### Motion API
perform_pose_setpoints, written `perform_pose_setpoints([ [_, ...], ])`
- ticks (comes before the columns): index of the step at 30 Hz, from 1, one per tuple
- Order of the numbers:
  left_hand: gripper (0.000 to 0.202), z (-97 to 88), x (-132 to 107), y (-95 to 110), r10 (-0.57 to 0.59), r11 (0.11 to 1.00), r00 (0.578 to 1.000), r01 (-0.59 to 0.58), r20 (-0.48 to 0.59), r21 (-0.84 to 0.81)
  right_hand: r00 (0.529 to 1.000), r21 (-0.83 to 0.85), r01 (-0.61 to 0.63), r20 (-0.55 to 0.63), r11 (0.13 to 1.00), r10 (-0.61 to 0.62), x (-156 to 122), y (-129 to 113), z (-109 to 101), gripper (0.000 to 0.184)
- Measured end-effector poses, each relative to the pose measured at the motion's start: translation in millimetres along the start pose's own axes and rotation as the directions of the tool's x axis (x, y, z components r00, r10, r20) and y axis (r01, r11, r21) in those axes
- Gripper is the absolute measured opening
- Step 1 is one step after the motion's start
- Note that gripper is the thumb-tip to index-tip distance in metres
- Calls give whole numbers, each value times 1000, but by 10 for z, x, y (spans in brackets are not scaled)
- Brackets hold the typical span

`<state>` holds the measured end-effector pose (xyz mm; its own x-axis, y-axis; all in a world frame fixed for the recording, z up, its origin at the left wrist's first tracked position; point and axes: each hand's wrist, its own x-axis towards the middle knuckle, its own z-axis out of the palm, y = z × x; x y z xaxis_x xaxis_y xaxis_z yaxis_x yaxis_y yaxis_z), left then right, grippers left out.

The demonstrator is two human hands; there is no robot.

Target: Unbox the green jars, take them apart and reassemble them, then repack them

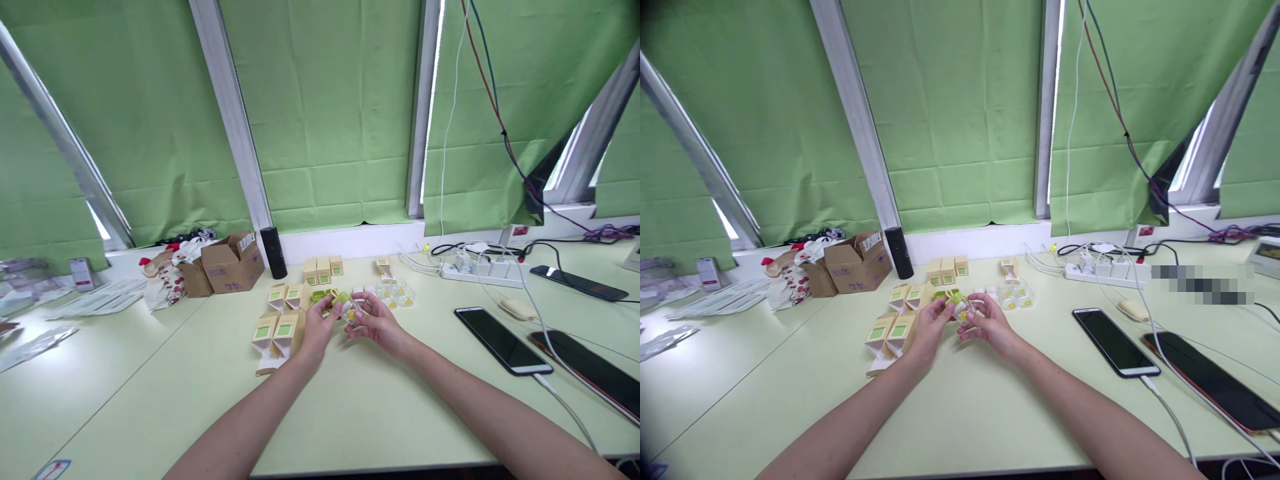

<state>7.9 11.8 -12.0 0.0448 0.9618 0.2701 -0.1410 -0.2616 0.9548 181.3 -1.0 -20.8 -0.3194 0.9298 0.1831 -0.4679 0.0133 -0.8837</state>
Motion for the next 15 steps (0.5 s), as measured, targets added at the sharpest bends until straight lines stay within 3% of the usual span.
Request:
perform_pose_setpoints([
  [11, 46, 4, -21, -12, 35, 999, 998, -37, 43, 29, 1000, -15, 12, 14, 1000, -11, 6, 45, -19, 58],
  [15, 47, 5, -28, -9, 7, 1000, 998, -7, 58, -2, 1000, -111, 13, 1, 994, -13, 4, 42, -42, 58],
])
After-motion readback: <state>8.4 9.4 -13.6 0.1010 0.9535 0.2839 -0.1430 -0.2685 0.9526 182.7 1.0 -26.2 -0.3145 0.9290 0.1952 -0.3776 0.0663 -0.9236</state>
